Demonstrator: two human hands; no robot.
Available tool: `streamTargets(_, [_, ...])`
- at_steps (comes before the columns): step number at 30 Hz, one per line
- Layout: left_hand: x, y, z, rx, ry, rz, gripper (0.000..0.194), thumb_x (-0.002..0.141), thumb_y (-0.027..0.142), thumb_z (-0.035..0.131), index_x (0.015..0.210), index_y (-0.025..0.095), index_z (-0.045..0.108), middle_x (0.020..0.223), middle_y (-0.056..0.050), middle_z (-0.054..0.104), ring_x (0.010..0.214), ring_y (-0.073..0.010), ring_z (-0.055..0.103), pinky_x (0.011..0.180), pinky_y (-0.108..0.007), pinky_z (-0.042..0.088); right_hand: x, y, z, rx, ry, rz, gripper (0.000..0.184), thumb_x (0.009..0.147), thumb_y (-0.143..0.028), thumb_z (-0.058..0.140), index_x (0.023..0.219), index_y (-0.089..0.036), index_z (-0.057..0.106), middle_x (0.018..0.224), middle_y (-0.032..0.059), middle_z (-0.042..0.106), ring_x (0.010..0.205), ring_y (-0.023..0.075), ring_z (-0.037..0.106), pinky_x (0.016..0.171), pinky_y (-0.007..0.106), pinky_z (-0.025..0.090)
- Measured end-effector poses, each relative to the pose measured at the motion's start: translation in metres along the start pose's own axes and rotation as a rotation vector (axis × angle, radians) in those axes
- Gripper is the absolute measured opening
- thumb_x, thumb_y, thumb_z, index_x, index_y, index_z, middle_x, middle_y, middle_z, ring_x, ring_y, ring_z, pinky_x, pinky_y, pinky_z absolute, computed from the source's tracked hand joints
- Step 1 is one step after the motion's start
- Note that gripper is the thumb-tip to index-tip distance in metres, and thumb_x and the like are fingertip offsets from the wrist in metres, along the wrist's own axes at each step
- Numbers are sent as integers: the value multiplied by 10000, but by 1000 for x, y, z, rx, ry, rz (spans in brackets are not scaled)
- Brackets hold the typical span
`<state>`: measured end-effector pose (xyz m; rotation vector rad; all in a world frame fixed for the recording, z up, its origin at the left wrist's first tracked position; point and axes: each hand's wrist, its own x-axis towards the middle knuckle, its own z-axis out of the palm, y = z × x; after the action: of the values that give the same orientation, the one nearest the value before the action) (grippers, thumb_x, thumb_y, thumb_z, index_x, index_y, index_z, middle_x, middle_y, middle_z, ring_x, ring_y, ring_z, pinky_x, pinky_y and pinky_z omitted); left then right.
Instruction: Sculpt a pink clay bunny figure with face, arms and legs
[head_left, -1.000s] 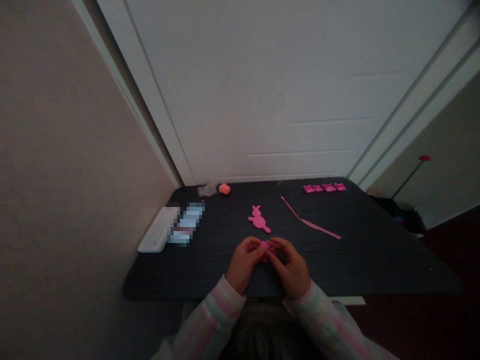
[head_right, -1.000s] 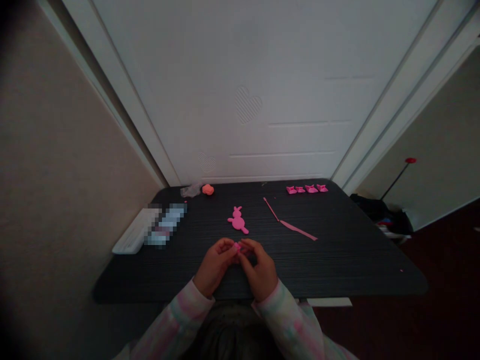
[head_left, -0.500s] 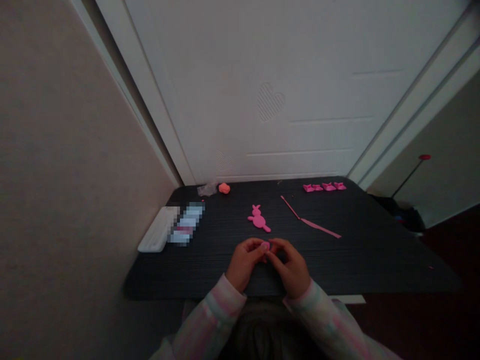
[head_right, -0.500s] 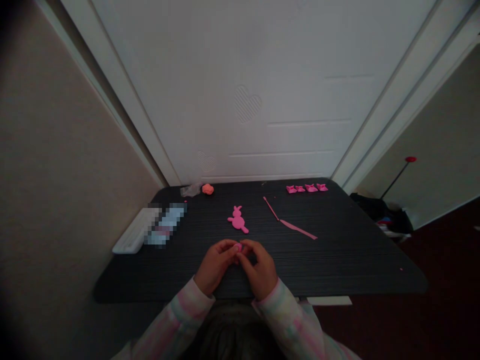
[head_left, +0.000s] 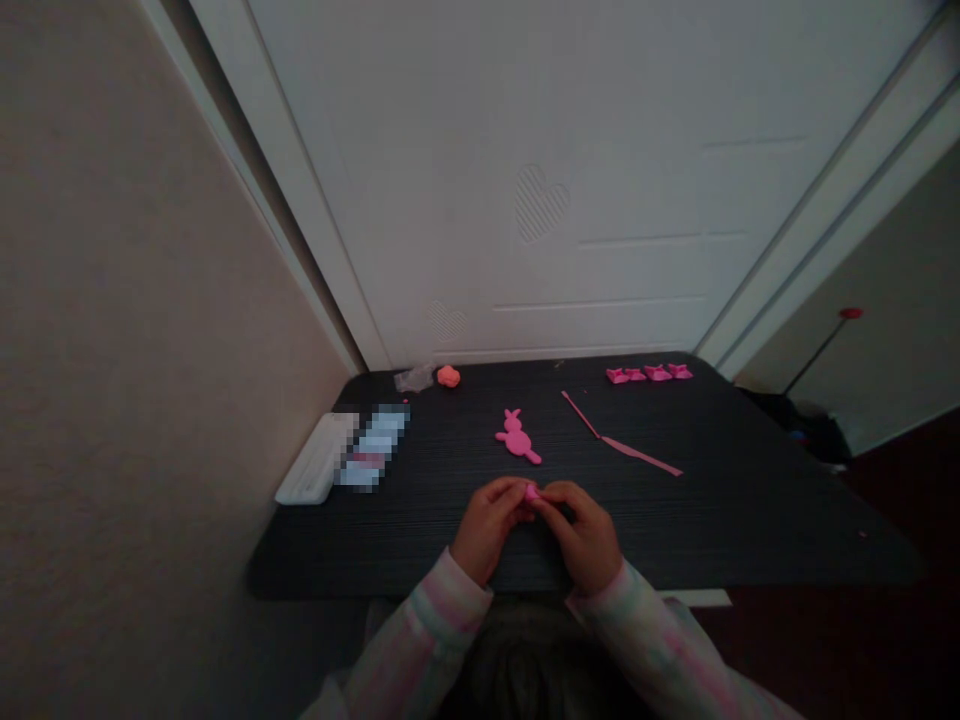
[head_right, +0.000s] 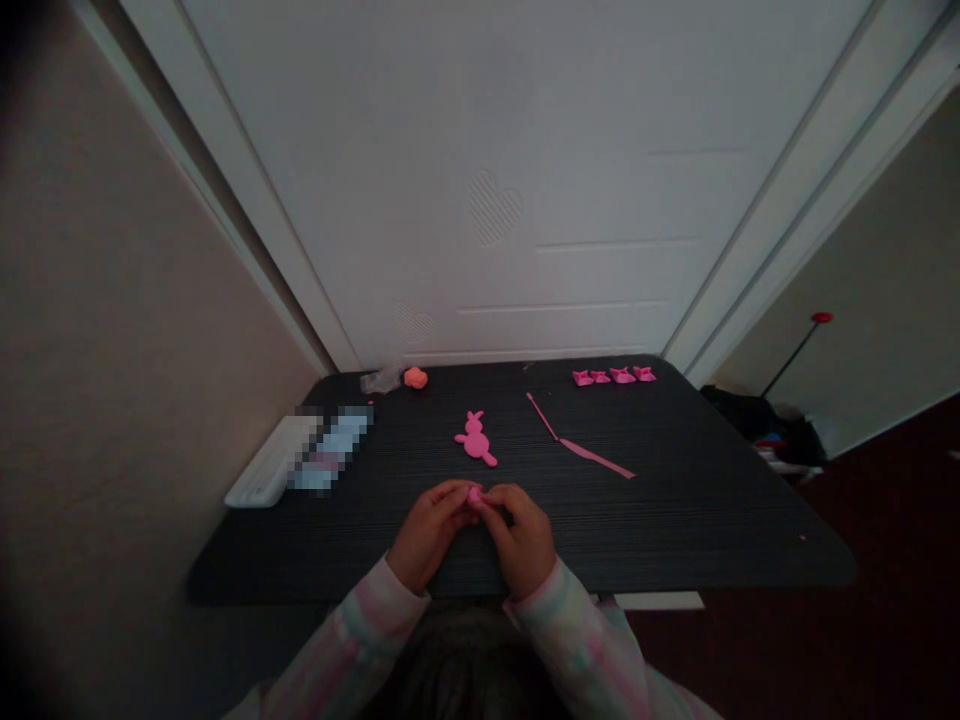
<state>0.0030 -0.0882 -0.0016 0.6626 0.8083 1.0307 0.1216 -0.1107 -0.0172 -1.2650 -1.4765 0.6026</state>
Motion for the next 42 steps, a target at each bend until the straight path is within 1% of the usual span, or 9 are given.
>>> streamTargets(6, [0,1,1,1,-2,1,195,621,279,672,682,108,600,659,-9,571,628,-94,518,638,-236,421,-1,0,1,-27,-3,-4,116,724,-269,591,649,-192,548,630,-7,574,584,123,539,552,239,434])
streamTargets(8, [1,1,1,4,1,2,205,614,284,678,647,108,579,632,-2,562,603,-88,511,614,-226,413,-1,-1,1,-39,9,-14,76,714,-264,599,718,-193,571,623,-11,548,557,118,508,527,239,426])
streamTargets(12, [0,0,2,3,4,-2,228,608,298,681,642,108,561,601,6,551,547,-73,488,550,-206,384,1,-3,0,-35,-20,-75,154,745,-258,559,879,-221,626,735,22,563,673,141,534,624,272,455])
streamTargets(15, [0,0,2,-8,7,-2,227,615,297,676,642,111,548,580,14,538,518,-64,471,524,-199,369,2,-4,-1,-22,-48,-105,135,760,-257,543,843,-229,647,775,39,577,738,155,552,675,288,463])
streamTargets(20, [0,1,2,-38,36,25,212,625,293,665,662,125,542,584,26,531,527,-58,465,522,-188,362,2,-6,-2,-1,-97,-127,184,747,-218,560,916,-232,632,823,41,601,778,156,566,706,287,464])
streamTargets(25, [1,0,1,-37,23,29,225,629,316,658,631,109,569,572,10,533,510,-66,456,501,-202,350,1,-4,-1,21,-75,-104,83,757,-200,551,801,-213,620,743,18,610,704,138,567,653,260,453])
streamTargets(34, [-1,1,0,-1,16,25,180,596,232,674,712,94,670,668,-48,618,577,-90,498,545,-217,364,0,1,-1,50,-29,-36,83,750,-239,561,675,-204,568,667,-3,556,649,131,526,607,258,419])
streamTargets(37, [-1,1,0,18,3,18,180,607,222,669,740,102,676,702,-56,634,631,-110,527,570,-218,382,-1,4,0,56,5,2,80,725,-269,585,720,-199,547,711,3,531,643,130,503,580,257,417])
streamTargets(42, [-3,3,1,32,-50,6,171,632,217,648,748,96,683,734,-73,658,750,-151,567,724,-261,421,-2,6,1,74,2,51,208,701,-271,606,883,-202,531,777,12,533,631,125,501,570,261,431])
